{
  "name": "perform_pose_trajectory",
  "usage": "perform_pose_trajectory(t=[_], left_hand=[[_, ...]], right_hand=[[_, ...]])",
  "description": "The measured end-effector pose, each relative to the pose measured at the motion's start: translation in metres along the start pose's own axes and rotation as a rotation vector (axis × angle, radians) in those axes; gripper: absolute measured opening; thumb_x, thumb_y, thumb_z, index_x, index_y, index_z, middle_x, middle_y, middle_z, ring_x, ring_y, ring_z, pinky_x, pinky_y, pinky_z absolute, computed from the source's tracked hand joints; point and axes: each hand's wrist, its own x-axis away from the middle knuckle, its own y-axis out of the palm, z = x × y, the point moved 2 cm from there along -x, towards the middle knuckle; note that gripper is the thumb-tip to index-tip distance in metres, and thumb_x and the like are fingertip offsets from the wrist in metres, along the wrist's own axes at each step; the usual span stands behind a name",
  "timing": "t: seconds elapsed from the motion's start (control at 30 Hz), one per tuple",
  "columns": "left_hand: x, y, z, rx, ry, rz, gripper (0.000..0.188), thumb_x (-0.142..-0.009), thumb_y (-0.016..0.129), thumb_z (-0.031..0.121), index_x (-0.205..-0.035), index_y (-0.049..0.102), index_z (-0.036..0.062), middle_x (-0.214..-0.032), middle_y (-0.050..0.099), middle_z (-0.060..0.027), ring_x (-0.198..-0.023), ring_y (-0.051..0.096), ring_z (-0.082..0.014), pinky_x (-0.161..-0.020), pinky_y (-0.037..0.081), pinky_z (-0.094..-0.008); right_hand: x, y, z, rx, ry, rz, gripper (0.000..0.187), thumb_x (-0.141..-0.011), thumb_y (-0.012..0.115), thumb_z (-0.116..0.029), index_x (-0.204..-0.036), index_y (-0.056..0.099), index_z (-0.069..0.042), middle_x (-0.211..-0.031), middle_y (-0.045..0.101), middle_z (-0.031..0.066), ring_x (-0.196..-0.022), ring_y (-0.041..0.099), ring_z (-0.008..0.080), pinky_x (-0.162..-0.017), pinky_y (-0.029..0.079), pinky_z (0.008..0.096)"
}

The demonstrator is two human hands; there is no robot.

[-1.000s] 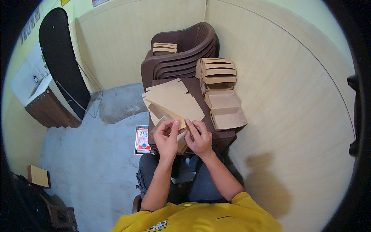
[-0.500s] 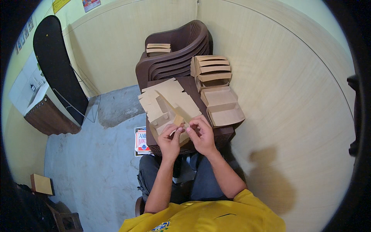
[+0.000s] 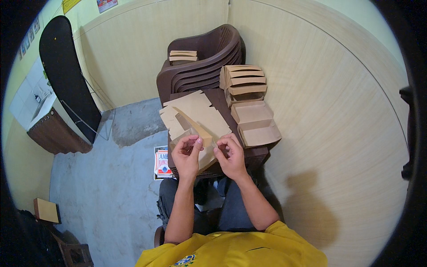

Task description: The person assembles flat cardboard pieces into small rectangular boxes by folding and tucking the flaps. They handle each piece one at a time, fold the sides, and place the completed boxes into a growing stack on the right.

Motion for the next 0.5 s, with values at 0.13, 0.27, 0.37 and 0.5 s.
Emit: perform_pose_trajectory(t=[0.13, 0.27, 0.37, 0.5], left_hand=[[0.007, 0.004, -0.003, -0.002, 0.157, 0.002, 0.022, -0.099, 0.079, 0.001, -0.119, 0.070, -0.0003, -0.104, 0.076, -0.0061, -0.094, 0.072, -0.0121, -0.083, 0.061, -0.0275], [0.012, 0.005, -0.007, -0.104, 0.219, 0.011, 0.022, -0.098, 0.078, -0.002, -0.118, 0.068, 0.0004, -0.105, 0.076, -0.0067, -0.097, 0.073, -0.0118, -0.086, 0.060, -0.0268], [0.017, 0.008, -0.012, -0.068, 0.192, 0.008, 0.023, -0.097, 0.078, -0.003, -0.115, 0.066, 0.0013, -0.105, 0.075, -0.0065, -0.096, 0.073, -0.0114, -0.085, 0.060, -0.0262], [0.020, 0.011, -0.020, 0.032, 0.169, 0.000, 0.023, -0.097, 0.078, -0.004, -0.113, 0.063, 0.0022, -0.104, 0.075, -0.0061, -0.096, 0.073, -0.0108, -0.084, 0.060, -0.0251]], right_hand=[[0.000, -0.001, 0.003, -0.047, 0.041, -0.025, 0.014, -0.093, 0.075, -0.002, -0.105, 0.068, 0.001, -0.106, 0.061, 0.0107, -0.096, 0.066, 0.0197, -0.071, 0.058, 0.0300], [0.003, 0.001, 0.000, -0.133, 0.107, -0.034, 0.013, -0.096, 0.074, -0.003, -0.106, 0.068, 0.002, -0.109, 0.059, 0.0111, -0.097, 0.066, 0.0205, -0.068, 0.061, 0.0299], [0.005, 0.005, 0.000, -0.119, 0.099, -0.015, 0.012, -0.097, 0.075, -0.004, -0.106, 0.068, 0.002, -0.110, 0.059, 0.0116, -0.098, 0.066, 0.0214, -0.069, 0.062, 0.0306], [0.008, 0.010, 0.008, 0.023, -0.015, 0.050, 0.012, -0.098, 0.074, -0.005, -0.106, 0.068, 0.002, -0.110, 0.059, 0.0129, -0.098, 0.066, 0.0228, -0.077, 0.059, 0.0327]])
